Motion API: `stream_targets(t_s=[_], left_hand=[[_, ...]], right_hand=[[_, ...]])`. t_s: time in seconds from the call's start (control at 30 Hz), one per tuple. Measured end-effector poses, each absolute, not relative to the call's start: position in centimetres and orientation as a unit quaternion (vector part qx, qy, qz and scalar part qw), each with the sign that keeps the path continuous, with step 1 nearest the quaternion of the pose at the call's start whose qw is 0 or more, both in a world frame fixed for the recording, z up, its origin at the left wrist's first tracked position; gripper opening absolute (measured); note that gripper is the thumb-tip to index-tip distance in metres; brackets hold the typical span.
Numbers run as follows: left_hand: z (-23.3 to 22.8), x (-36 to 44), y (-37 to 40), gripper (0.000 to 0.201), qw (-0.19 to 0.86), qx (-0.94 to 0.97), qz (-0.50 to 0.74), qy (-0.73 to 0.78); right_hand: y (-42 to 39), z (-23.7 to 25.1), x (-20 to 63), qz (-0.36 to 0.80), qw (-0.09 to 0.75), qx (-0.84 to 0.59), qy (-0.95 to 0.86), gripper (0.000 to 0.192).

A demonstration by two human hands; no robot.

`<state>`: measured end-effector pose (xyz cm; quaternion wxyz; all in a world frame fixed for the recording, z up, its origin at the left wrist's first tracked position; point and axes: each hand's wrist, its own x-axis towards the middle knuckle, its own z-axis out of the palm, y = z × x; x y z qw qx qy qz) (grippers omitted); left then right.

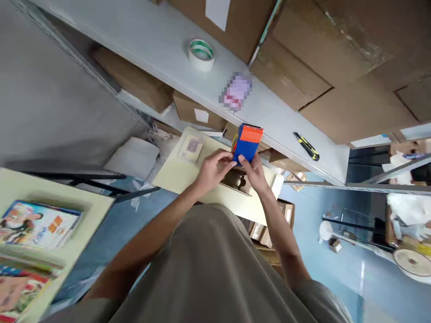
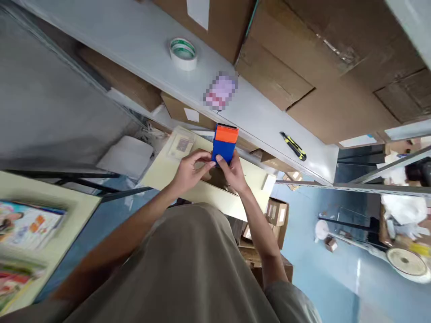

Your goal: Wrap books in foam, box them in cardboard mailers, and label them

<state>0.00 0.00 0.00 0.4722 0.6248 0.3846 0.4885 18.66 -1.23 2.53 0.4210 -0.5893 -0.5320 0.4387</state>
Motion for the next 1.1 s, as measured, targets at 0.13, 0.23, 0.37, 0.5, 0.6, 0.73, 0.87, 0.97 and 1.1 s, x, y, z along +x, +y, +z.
stream_targets(t_s=[0.13, 0.23, 0.37, 0.5, 0.6, 0.73, 0.87, 0.97, 1.1], left_hand=[[-0.7, -2.2, -0.4, 0.037, 0.482, 0.631, 0.464, 0.393], [-0.6, -5.1, 0.1, 0.045, 0.508, 0.603, 0.462, 0.405], [0.1, -8.7, 1.8, 0.056, 0.559, 0.57, 0.452, 0.397], [0.6, -10.3, 3.3, 0.062, 0.622, 0.556, 0.421, 0.356], [0.6, -10.5, 4.0, 0.066, 0.68, 0.531, 0.385, 0.328], [0.0, -10.2, 4.3, 0.061, 0.749, 0.472, 0.355, 0.3], [-1.7, -9.6, 4.3, 0.05, 0.778, 0.421, 0.365, 0.291], [-3.3, -9.0, 3.8, 0.043, 0.783, 0.394, 0.37, 0.308], [-5.5, -7.4, 2.7, 0.033, 0.783, 0.319, 0.387, 0.368]], right_hand=[[-1.6, 2.3, 18.1, 0.428, 0.361, -0.605, -0.566, 0.077], [-2.4, 3.0, 17.9, 0.449, 0.301, -0.609, -0.581, 0.077], [-3.5, 4.7, 18.0, 0.436, 0.209, -0.63, -0.607, 0.073], [-3.8, 6.4, 17.8, 0.4, 0.132, -0.641, -0.642, 0.068], [-3.5, 7.5, 17.5, 0.393, 0.085, -0.629, -0.665, 0.062], [-3.1, 9.0, 16.8, 0.377, 0.017, -0.615, -0.693, 0.056], [-2.8, 9.9, 16.3, 0.385, -0.018, -0.606, -0.696, 0.053], [-2.3, 10.0, 16.0, 0.394, -0.04, -0.615, -0.682, 0.054], [-0.7, 9.4, 15.7, 0.407, -0.09, -0.645, -0.64, 0.06]])
